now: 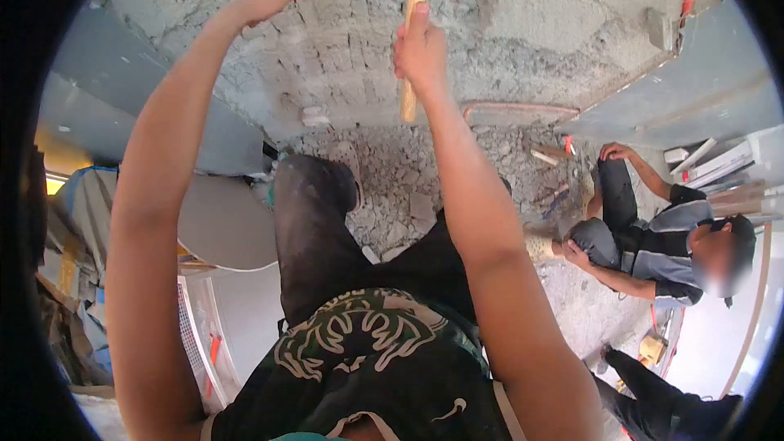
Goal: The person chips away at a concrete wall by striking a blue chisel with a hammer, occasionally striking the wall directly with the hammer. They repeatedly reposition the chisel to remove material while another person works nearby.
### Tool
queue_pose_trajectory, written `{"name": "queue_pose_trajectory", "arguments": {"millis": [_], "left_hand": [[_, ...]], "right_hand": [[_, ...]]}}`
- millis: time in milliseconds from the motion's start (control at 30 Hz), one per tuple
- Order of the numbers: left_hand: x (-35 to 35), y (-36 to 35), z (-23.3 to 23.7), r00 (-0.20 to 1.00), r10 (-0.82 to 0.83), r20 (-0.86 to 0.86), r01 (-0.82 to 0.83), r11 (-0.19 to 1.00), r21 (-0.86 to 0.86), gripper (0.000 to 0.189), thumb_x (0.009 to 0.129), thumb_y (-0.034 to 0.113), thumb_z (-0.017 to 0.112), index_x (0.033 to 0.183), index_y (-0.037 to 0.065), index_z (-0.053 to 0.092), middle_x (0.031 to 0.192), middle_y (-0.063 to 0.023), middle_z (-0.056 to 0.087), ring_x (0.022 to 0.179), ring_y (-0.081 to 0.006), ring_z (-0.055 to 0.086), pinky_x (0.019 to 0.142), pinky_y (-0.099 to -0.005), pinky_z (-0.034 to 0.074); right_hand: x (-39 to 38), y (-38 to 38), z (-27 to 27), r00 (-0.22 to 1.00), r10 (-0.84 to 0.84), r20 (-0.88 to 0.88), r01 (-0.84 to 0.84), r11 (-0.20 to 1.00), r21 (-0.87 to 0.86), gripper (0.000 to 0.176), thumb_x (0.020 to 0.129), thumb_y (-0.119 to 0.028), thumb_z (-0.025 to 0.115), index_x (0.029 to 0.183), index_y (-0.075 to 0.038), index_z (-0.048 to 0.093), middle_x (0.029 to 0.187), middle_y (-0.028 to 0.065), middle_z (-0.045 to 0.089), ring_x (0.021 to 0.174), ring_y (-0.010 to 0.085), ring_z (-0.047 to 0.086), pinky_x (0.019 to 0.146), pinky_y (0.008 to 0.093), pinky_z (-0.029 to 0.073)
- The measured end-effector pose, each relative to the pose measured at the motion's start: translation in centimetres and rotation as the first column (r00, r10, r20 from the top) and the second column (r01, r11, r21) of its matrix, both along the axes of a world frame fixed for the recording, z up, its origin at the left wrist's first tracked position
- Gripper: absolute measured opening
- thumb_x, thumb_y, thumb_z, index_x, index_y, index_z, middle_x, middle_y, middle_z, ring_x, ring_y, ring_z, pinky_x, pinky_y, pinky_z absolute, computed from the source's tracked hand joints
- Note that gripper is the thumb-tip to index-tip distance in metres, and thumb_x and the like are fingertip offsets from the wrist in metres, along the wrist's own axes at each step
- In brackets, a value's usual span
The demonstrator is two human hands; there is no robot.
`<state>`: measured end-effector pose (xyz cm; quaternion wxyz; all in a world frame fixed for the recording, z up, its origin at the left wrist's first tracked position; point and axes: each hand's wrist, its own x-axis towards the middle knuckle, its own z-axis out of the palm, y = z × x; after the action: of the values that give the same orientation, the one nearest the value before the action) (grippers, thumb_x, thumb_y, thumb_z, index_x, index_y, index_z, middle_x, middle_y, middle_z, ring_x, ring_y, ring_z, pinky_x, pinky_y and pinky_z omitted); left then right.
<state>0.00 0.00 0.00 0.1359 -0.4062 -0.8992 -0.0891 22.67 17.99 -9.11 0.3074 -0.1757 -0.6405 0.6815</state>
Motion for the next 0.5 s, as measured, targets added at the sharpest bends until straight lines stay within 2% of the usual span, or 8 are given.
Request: {"name": "queue_pose_trajectory", "arguments": {"millis": [67,100,200,267,400,433,467,500], "left_hand": [[2.7,0.2,2.4,0.902,0.172,0.396,-0.16,0.985,-0.064,0.07,0.094,0.071,0.042,0.105,0.008,0.07,0.091,-0.0186,0.07,0.083,-0.0273,0.07,0.082,-0.0447,0.053],[5.1,-0.7,-0.2,0.882,0.195,0.428,-0.161,0.98,-0.116,0.07,0.094,0.071,0.042,0.105,0.008,0.07,0.091,-0.0186,0.07,0.083,-0.0273,0.07,0.082,-0.0447,0.053],[5.1,-0.9,0.8,0.907,0.18,0.382,-0.155,0.983,-0.095,0.071,0.096,0.068,0.041,0.101,0.002,0.067,0.084,-0.0195,0.069,0.085,-0.0366,0.068,0.081,-0.0508,0.05],[2.9,-1.0,-1.2,0.991,-0.053,0.124,0.059,0.997,-0.049,0.074,0.096,0.068,0.042,0.108,0.0,0.068,0.095,-0.0278,0.07,0.093,-0.0445,0.067,0.085,-0.0517,0.052],[3.3,-0.7,-0.8,0.984,0.006,0.176,0.017,0.992,-0.128,0.071,0.097,0.065,0.041,0.103,0.0,0.069,0.094,-0.0266,0.07,0.096,-0.0455,0.066,0.086,-0.0521,0.051],[3.4,-0.8,-1.0,0.992,-0.033,0.119,0.049,0.989,-0.138,0.07,0.098,0.064,0.04,0.104,0.001,0.069,0.094,-0.0257,0.069,0.096,-0.0447,0.065,0.086,-0.0511,0.049],[3.5,-0.9,-1.4,0.995,-0.073,0.068,0.082,0.985,-0.154,0.068,0.099,0.063,0.039,0.106,0.002,0.069,0.094,-0.0247,0.068,0.095,-0.044,0.064,0.087,-0.0502,0.048],[4.0,-0.8,-1.5,0.995,-0.081,0.063,0.09,0.984,-0.155,0.068,0.099,0.063,0.039,0.106,0.002,0.069,0.094,-0.0247,0.068,0.095,-0.044,0.064,0.087,-0.0502,0.048]], "right_hand": [[0.7,0.1,1.6,0.995,-0.015,0.103,0.019,0.999,-0.033,0.071,0.098,-0.071,0.033,0.087,-0.003,0.053,0.059,0.0019,0.047,0.045,0.0126,0.044,0.041,0.0302,0.037],[3.0,-1.2,-0.3,0.989,-0.005,0.148,0.016,0.997,-0.078,0.071,0.098,-0.071,0.033,0.087,-0.003,0.053,0.059,0.0019,0.047,0.045,0.0126,0.044,0.041,0.0302,0.037],[3.4,-2.1,1.3,0.994,-0.092,-0.057,0.09,0.995,-0.035,0.071,0.098,-0.07,0.033,0.087,-0.003,0.053,0.059,0.002,0.046,0.045,0.0122,0.043,0.041,0.0303,0.037],[3.5,-2.3,2.0,0.943,-0.103,-0.316,0.096,0.995,-0.037,0.068,0.101,-0.066,0.033,0.08,-0.004,0.053,0.06,0.0017,0.05,0.045,0.0123,0.048,0.041,0.0285,0.039],[0.6,-1.6,-0.8,0.942,-0.129,-0.311,0.157,0.985,0.066,0.066,0.1,-0.066,0.035,0.087,-0.004,0.054,0.058,0.0015,0.046,0.045,0.0121,0.046,0.04,0.0297,0.037],[0.5,-1.0,-0.9,0.999,-0.043,0.005,0.042,0.994,0.097,0.064,0.101,-0.064,0.035,0.088,-0.004,0.054,0.058,0.0014,0.046,0.045,0.0122,0.046,0.04,0.0292,0.037],[0.5,-0.7,-1.3,0.944,0.042,0.328,-0.074,0.994,0.085,0.062,0.102,-0.062,0.035,0.088,-0.005,0.055,0.058,0.0013,0.047,0.046,0.0122,0.047,0.04,0.0288,0.037],[1.0,-1.0,-2.1,0.946,0.034,0.323,-0.065,0.994,0.085,0.062,0.102,-0.062,0.035,0.088,-0.005,0.055,0.058,0.0013,0.047,0.046,0.0122,0.047,0.04,0.0288,0.037]]}}
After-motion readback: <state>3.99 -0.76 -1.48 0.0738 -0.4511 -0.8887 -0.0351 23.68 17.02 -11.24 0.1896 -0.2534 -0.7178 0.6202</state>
